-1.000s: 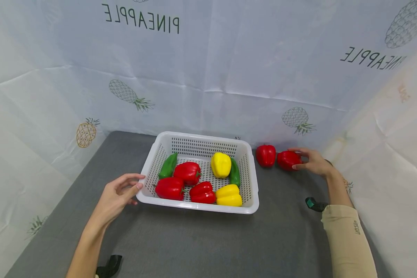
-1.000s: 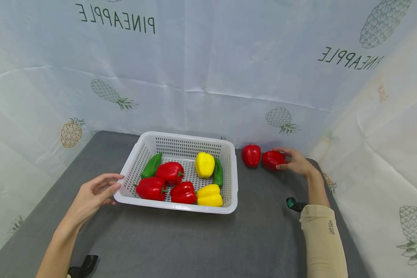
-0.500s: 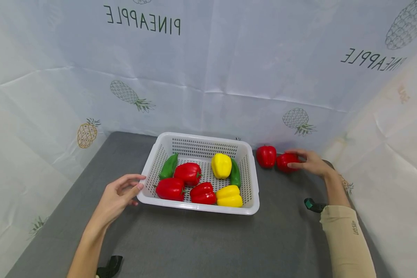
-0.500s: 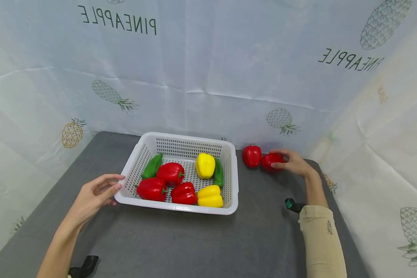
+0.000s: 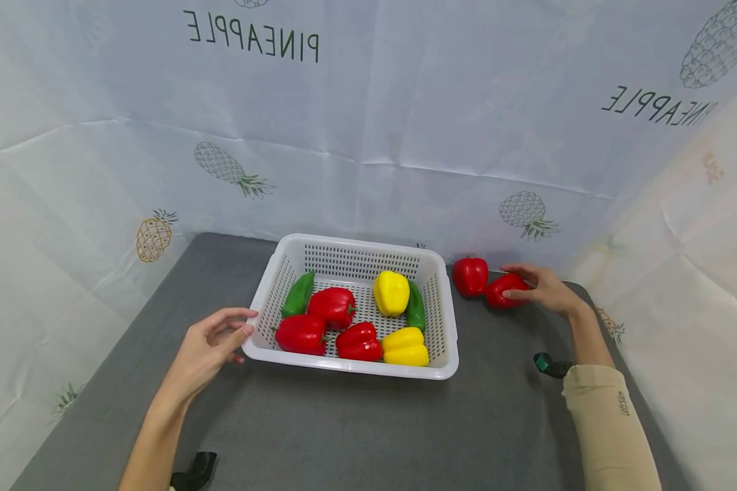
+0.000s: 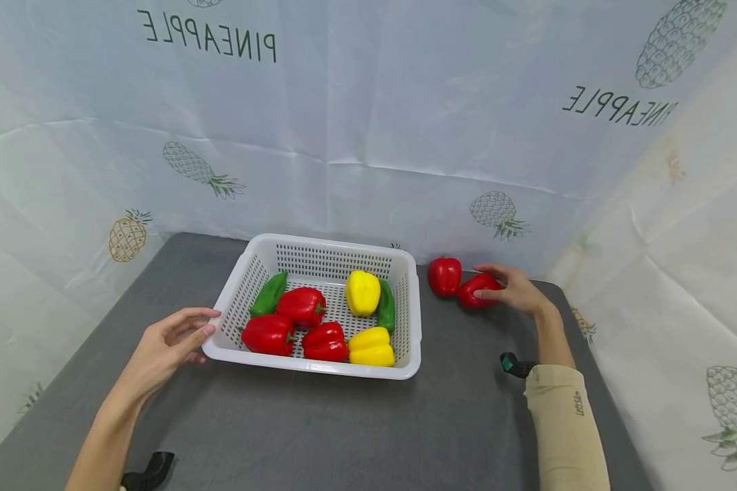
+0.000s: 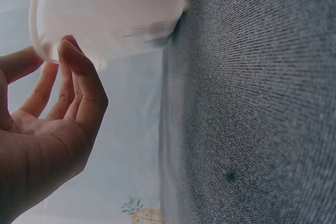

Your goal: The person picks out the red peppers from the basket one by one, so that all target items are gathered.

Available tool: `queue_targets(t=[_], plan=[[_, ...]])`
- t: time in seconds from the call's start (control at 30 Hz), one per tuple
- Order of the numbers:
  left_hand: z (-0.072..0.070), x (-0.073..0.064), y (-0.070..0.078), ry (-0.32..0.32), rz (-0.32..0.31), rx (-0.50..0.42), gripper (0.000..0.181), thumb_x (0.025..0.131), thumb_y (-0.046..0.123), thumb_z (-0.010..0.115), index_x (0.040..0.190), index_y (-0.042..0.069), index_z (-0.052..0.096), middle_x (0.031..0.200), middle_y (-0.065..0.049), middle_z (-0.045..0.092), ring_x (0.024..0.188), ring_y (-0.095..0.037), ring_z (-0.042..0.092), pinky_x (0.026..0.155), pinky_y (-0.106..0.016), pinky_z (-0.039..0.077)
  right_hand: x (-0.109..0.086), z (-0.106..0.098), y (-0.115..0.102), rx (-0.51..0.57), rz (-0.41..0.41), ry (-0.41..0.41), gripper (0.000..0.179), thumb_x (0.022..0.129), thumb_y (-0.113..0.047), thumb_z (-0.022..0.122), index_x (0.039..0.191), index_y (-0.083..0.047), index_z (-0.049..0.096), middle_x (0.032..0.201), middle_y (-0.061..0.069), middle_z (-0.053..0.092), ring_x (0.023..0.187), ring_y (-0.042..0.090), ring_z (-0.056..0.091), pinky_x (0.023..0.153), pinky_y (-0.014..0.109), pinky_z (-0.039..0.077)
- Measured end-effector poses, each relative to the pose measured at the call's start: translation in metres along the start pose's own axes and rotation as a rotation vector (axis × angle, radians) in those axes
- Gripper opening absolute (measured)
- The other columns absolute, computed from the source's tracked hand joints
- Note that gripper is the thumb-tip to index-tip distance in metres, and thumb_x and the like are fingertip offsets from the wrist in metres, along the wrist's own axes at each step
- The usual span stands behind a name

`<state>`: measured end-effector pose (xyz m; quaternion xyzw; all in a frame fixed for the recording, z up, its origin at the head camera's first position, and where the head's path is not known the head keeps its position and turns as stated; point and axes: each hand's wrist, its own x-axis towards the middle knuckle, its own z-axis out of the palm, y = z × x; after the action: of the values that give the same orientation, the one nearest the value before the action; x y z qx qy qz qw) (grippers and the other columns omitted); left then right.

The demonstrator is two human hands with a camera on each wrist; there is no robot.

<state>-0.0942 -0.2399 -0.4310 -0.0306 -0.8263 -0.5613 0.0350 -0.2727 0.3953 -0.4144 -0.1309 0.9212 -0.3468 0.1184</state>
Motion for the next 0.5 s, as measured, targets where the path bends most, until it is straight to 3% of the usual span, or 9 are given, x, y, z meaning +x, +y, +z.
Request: queue_targets(t=[0.13, 0.33, 0.5], plan=[[0.000, 0.000, -0.001, 0.000, 0.005, 0.001, 0.038, 0.104, 0.015, 0.074, 0.137, 0.000, 0.066, 0.114, -0.024, 0.073, 0.079, -0.007, 0.073, 0.065, -0.035, 0.064, -0.001, -0.002, 0.000, 0.005, 0.020, 0.003, 0.074, 0.100, -0.023, 0.078, 0.161, -0.001, 0.043, 0.166, 0.031, 0.042, 0.153, 0.056, 0.037, 0.118, 0.074, 0.043], [-0.001, -0.001, -0.002, 0.000, 0.010, -0.008, 0.037, 0.104, 0.015, 0.074, 0.137, 0.001, 0.066, 0.109, -0.008, 0.075, 0.080, -0.007, 0.073, 0.065, -0.035, 0.064, 0.000, -0.002, 0.005, 0.013, 0.067, 0.012, 0.077, 0.100, -0.022, 0.077, 0.163, 0.002, 0.039, 0.166, 0.034, 0.040, 0.150, 0.058, 0.039, 0.115, 0.073, 0.046], [-0.001, 0.000, -0.001, 0.000, 0.009, -0.008, 0.038, 0.103, 0.015, 0.075, 0.137, 0.001, 0.066, 0.108, -0.008, 0.075, 0.080, -0.007, 0.073, 0.065, -0.035, 0.064, 0.003, -0.001, 0.011, 0.000, 0.112, 0.026, 0.077, 0.100, -0.024, 0.077, 0.162, 0.002, 0.039, 0.164, 0.035, 0.042, 0.148, 0.059, 0.043, 0.115, 0.072, 0.047]])
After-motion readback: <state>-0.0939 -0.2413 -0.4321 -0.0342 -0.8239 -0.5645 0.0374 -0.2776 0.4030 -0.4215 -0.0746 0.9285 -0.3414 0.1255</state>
